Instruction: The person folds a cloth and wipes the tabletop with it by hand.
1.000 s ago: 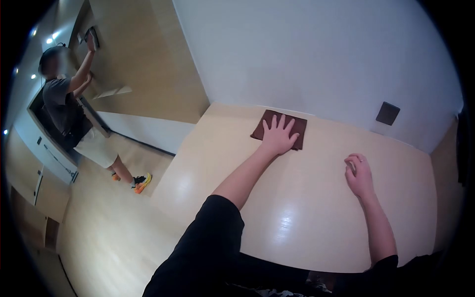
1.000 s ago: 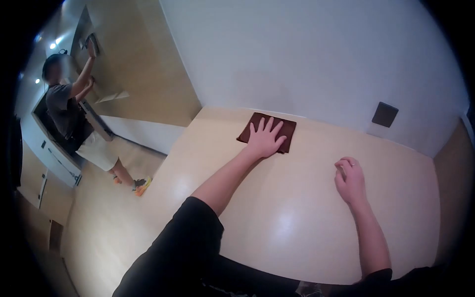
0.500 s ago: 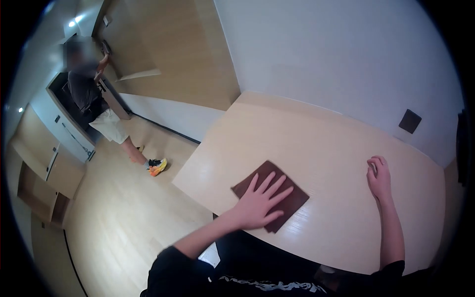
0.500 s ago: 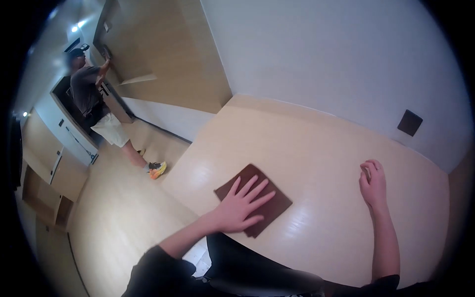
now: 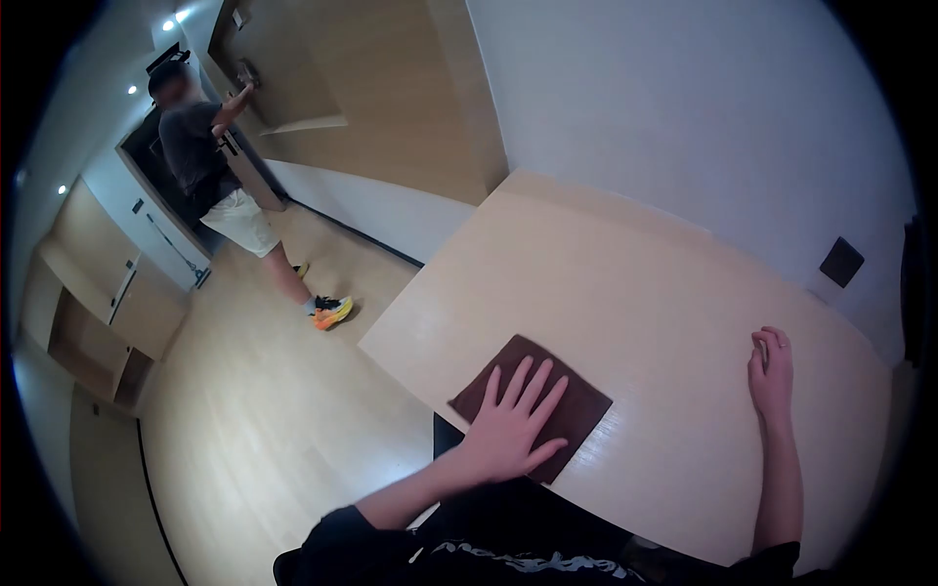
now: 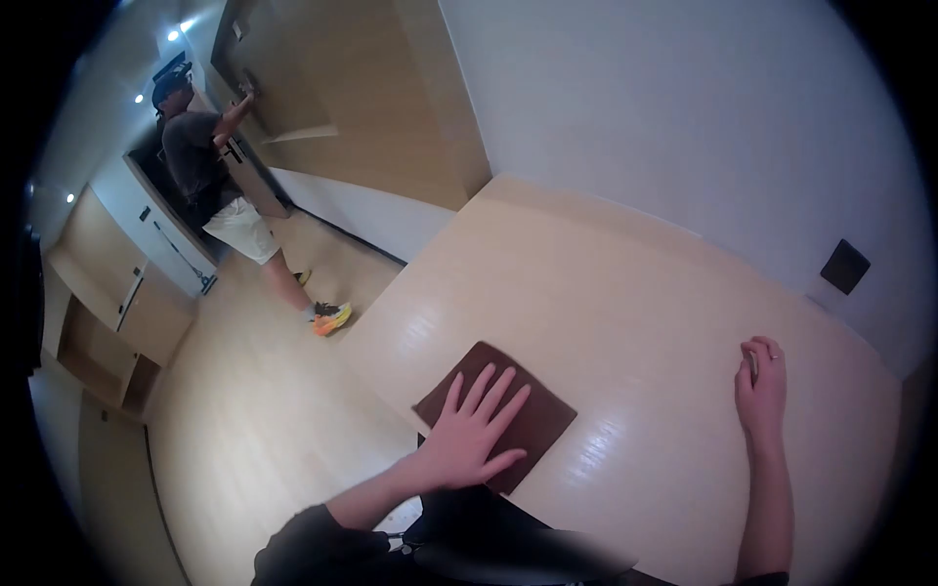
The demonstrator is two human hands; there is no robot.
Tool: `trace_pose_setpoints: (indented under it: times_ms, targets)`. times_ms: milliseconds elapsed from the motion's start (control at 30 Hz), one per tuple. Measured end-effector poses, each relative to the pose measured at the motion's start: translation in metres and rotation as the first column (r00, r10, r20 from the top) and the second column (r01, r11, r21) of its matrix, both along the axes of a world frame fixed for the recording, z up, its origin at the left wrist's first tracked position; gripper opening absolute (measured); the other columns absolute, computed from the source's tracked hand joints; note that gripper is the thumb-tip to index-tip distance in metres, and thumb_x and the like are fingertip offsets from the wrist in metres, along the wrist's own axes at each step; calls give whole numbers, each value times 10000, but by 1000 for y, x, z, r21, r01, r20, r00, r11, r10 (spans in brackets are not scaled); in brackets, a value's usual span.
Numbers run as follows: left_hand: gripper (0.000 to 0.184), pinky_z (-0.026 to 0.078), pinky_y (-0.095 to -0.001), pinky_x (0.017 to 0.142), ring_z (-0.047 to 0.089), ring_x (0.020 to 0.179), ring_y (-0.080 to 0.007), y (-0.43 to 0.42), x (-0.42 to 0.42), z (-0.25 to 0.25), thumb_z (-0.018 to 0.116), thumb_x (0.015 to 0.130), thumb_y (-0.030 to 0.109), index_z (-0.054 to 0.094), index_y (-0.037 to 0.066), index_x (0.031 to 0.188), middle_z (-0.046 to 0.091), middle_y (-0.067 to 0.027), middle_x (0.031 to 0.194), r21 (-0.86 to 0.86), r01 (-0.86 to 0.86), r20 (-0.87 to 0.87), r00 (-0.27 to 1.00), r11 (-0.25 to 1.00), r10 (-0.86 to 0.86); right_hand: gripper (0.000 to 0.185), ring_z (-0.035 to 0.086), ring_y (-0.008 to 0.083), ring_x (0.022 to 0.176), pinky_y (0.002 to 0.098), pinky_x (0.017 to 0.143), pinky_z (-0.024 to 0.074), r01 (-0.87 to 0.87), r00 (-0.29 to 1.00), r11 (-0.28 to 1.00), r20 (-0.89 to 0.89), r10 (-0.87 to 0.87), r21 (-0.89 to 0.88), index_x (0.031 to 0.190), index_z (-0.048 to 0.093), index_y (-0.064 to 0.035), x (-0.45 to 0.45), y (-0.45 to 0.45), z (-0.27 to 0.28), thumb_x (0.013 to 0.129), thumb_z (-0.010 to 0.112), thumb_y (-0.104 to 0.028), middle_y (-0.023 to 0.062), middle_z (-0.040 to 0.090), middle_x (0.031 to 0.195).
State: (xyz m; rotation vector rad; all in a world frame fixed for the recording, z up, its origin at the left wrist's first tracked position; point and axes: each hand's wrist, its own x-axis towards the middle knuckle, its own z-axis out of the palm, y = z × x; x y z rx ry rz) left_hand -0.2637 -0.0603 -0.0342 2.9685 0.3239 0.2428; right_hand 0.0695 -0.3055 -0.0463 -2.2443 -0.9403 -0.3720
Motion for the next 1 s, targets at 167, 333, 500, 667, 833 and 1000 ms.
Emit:
trace_pose_setpoints:
  times_ms: [167, 333, 500, 667, 833, 1000]
  targets:
    - [759, 93, -605, 1133, 86, 1444, -410, 45, 74, 3, 510, 909, 471, 231, 63, 1484, 139, -210, 1555, -39, 51, -121, 991, 998, -56, 170, 548, 315, 1056, 364, 886, 468, 8, 999, 1000, 42, -9, 8, 1016, 564, -12, 2, -1, -3, 853, 524, 5, 149, 544, 1165]
    - [635, 157, -640, 1099, 217, 1402, -401, 80, 202, -27, 485, 921, 467, 361, 48, 1382, 311, -190, 1472, -38, -116, 128, 984, 993, 120, 170, 553, 332, 1039, 375, 883, 466, 9, 998, 1000, 65, -10, 8, 994, 579, -14, 2, -2, -1, 829, 543, -4, 156, 559, 1134]
    - [612, 182, -668, 1073, 256, 1386, -387, 106, 293, -33, 463, 921, 457, 375, 64, 1382, 333, -171, 1464, 68, -201, 186, 965, 977, 185, 192, 550, 329, 1031, 386, 872, 466, 16, 999, 1000, 36, -17, 26, 990, 581, -17, 5, -4, 0, 804, 538, 5, 152, 562, 1127]
    - [635, 175, -681, 1068, 257, 1380, -392, 127, 343, -28, 432, 927, 469, 348, 64, 1409, 317, -181, 1477, 41, -310, 164, 940, 950, 300, 174, 546, 320, 1011, 400, 849, 458, 18, 1000, 999, 23, -19, 51, 950, 571, -21, -3, 2, 7, 779, 553, 3, 130, 566, 1073]
    - [647, 171, -684, 1067, 263, 1374, -392, 126, 356, -19, 429, 922, 477, 343, 59, 1408, 315, -203, 1472, 23, -370, 132, 922, 929, 364, 151, 544, 324, 1000, 402, 845, 454, -1, 993, 1000, 117, -2, 28, 926, 566, -29, 4, -3, 5, 779, 554, 4, 125, 569, 1041]
    - [628, 128, -669, 1095, 180, 1425, -394, 114, 321, -18, 352, 955, 486, 280, 156, 1485, 239, -132, 1547, 41, -276, 34, 961, 960, 274, 128, 551, 325, 1005, 411, 847, 456, -10, 994, 1000, 107, 8, 23, 922, 571, -34, 3, -5, 3, 800, 550, -1, 122, 578, 1033]
